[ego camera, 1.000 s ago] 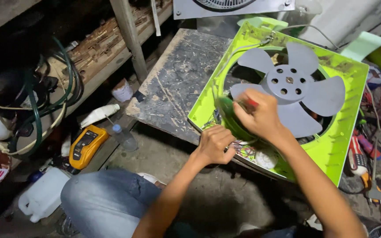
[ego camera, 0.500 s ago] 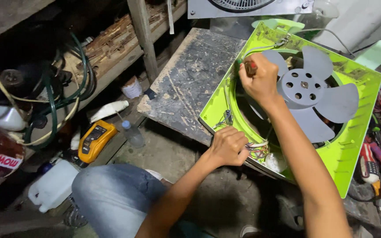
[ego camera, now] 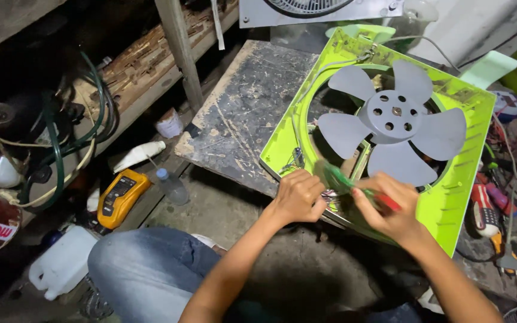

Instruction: Repairing and cleaning the internal components of an electric fan using a screwdriver and a brush.

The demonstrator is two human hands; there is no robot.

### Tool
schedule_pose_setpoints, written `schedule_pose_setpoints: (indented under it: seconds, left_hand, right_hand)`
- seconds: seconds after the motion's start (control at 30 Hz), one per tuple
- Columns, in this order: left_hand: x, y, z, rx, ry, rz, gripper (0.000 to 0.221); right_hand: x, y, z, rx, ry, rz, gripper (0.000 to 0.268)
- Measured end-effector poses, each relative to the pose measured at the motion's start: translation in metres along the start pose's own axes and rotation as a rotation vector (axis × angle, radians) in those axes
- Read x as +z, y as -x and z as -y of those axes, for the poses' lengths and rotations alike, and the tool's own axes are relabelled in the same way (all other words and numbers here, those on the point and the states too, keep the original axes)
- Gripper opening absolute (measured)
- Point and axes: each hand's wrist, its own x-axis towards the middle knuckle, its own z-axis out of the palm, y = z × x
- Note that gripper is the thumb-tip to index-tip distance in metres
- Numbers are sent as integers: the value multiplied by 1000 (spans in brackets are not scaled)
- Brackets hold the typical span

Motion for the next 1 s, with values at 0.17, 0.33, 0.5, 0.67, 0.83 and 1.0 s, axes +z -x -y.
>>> schedule_pose_setpoints:
  seconds: [0.17, 0.33, 0.5, 0.67, 0.83, 1.0]
  left_hand:
    - [-18, -15, -10, 7, 37, 65, 11]
    - [-17, -14, -9, 10, 19, 108, 10]
    - [-25, -29, -17, -1, 18, 123, 14]
    - [-16, -22, -14, 18, 35, 128, 5]
    - [-20, -31, -18, 23, 65, 158, 9]
    - [-17, -26, -15, 33, 56, 153, 7]
  right_hand:
    - [-61, 48, -23, 182, -136, -60, 4]
    - [-114, 77, -48, 487, -61, -176, 7]
    - [-137, 98, -54, 431, -77, -343, 4]
    - [-120, 95, -22, 164, -103, -135, 6]
    - [-139, 108, -45, 193, -86, -174, 11]
    - [-142, 132, -96, 576, -101, -608, 6]
